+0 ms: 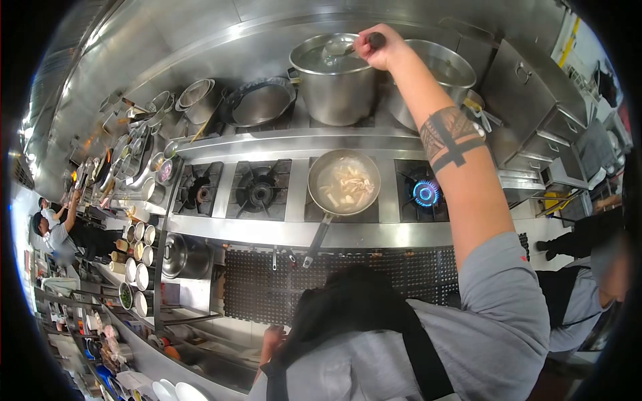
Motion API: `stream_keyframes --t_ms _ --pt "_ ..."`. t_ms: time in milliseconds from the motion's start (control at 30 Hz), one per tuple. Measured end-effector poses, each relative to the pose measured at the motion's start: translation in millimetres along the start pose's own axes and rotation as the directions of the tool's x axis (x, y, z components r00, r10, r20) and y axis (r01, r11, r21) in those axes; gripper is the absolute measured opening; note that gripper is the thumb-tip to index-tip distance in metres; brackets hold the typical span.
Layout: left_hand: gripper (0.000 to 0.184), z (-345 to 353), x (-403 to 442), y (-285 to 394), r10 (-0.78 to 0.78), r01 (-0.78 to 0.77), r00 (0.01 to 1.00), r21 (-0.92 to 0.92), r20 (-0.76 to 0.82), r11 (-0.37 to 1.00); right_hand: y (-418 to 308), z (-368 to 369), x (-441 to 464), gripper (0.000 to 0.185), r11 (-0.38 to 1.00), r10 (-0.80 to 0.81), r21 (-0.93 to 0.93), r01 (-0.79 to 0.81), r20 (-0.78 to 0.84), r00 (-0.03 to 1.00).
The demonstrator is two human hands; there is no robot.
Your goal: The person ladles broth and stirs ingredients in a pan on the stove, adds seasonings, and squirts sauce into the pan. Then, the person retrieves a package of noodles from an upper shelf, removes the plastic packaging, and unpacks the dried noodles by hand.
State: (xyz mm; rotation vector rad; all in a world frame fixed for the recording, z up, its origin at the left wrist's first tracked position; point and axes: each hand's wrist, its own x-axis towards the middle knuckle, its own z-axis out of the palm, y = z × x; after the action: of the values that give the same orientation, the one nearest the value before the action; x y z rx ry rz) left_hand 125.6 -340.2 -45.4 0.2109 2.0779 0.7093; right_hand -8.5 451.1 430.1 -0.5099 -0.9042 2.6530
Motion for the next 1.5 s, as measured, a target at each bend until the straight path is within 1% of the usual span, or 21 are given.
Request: stream_keyframes --t_ms 133,167,200,267,333,400,533,600,633,667,700,733,800,867,900,1067,1100,1167,1300,1400,1500 --pt "0.024 12 9 -27 -0.035 0.032 0.998 -0.076 -0.047 0.997 -17 20 -17 0.016 0.981 -0.053 0.19 0.048 0.02 0.998" --pt "0.024 17 23 -57 0.303 -0.283 0.951 0.224 -0.058 0.933 -42 -6 18 0.016 0.974 0.018 0.221 -0.044 0.117 0.993" --pt "0.025 21 35 -79 0.597 -0.533 0.801 0.492 0.033 0.688 -42 -1 10 0.016 0.974 0.013 0.223 -0.038 0.115 0.993" --pt "0.025 28 49 -96 0.554 -0.499 0.828 0.559 0.083 0.662 -38 22 -15 0.014 0.936 0.003 0.35 -0.024 0.061 0.998" --pt "0.026 28 53 -94 0.501 -0.464 0.856 0.622 0.13 0.631 -31 28 -15 0.012 0.947 -0.104 0.311 0.078 0.067 0.992" --pt "0.027 31 50 -93 0.575 -0.474 0.818 0.593 0.022 0.651 -33 41 -38 0.014 0.941 0.084 0.319 -0.111 0.096 0.992" --pt "0.029 32 65 -94 0.462 -0.412 0.876 0.711 0.137 0.57 -26 54 -89 0.015 0.934 0.166 0.317 -0.165 0.024 0.986" --pt "0.031 31 77 -102 0.393 -0.42 0.896 0.676 0.205 0.606 -13 58 -126 0.012 0.908 0.26 0.324 -0.268 0.069 0.963" --pt "0.031 26 81 -110 0.505 -0.496 0.843 0.629 0.185 0.598 -9 50 -135 0.01 0.917 0.27 0.278 -0.286 0.096 0.958" --pt "0.027 24 56 -88 0.314 -0.314 0.948 0.304 0.05 0.899 -7 45 -145 0.01 0.927 0.277 0.226 -0.3 0.127 0.952" --pt "0.024 12 0 -7 0.103 -0.113 0.991 -0.122 -0.089 0.986 5 50 -173 0.014 0.927 0.275 0.236 -0.292 0.103 0.956" --pt "0.024 10 5 -3 0.095 -0.104 0.992 -0.118 -0.081 0.988 7 38 -184 0.014 0.918 0.336 0.157 -0.364 0.18 0.924" --pt "0.021 6 18 -4 -0.018 0.015 1.0 -0.222 -0.012 0.975 32 42 -227 0.016 0.915 0.319 0.219 -0.338 0.118 0.941" --pt "0.02 3 29 -5 -0.089 0.091 0.996 -0.236 0.022 0.967 62 46 -258 0.006 0.934 0.267 0.266 -0.239 -0.072 0.961" --pt "0.021 1 36 -10 -0.076 0.078 0.997 -0.176 0.02 0.981 67 6 -251 0.016 0.975 0.211 0.034 -0.22 0.165 0.963" --pt "0.022 -5 48 -5 -0.122 0.122 0.992 -0.092 0.008 0.988 145 -51 -267 0.019 0.931 0.308 0.18 -0.318 0.078 0.948" --pt "0.021 -7 68 -28 0.01 -0.009 0.999 -0.036 0.052 0.999 162 -54 -268 0.017 0.947 0.311 0.111 -0.301 -0.081 0.947" --pt "0.021 -8 70 -19 0.021 -0.023 0.999 0.029 0.045 0.999 195 -76 -269 0.018 0.934 0.329 -0.078 -0.347 -0.187 0.926" --pt "0.023 -9 75 -18 0.272 -0.292 0.953 0.156 0.136 0.944 259 -120 -283 0.013 0.869 0.213 -0.391 -0.302 -0.254 0.943" --pt "0.022 -6 55 21 -0.056 0.058 0.998 -0.046 0.042 0.997 292 -142 -298 0.023 0.732 0.096 -0.631 -0.256 -0.276 0.956" --pt "0.02 -7 56 22 -0.085 0.086 0.996 -0.025 0.034 0.996 312 -155 -319 0.045 0.503 -0.048 -0.83 -0.241 -0.305 0.951"
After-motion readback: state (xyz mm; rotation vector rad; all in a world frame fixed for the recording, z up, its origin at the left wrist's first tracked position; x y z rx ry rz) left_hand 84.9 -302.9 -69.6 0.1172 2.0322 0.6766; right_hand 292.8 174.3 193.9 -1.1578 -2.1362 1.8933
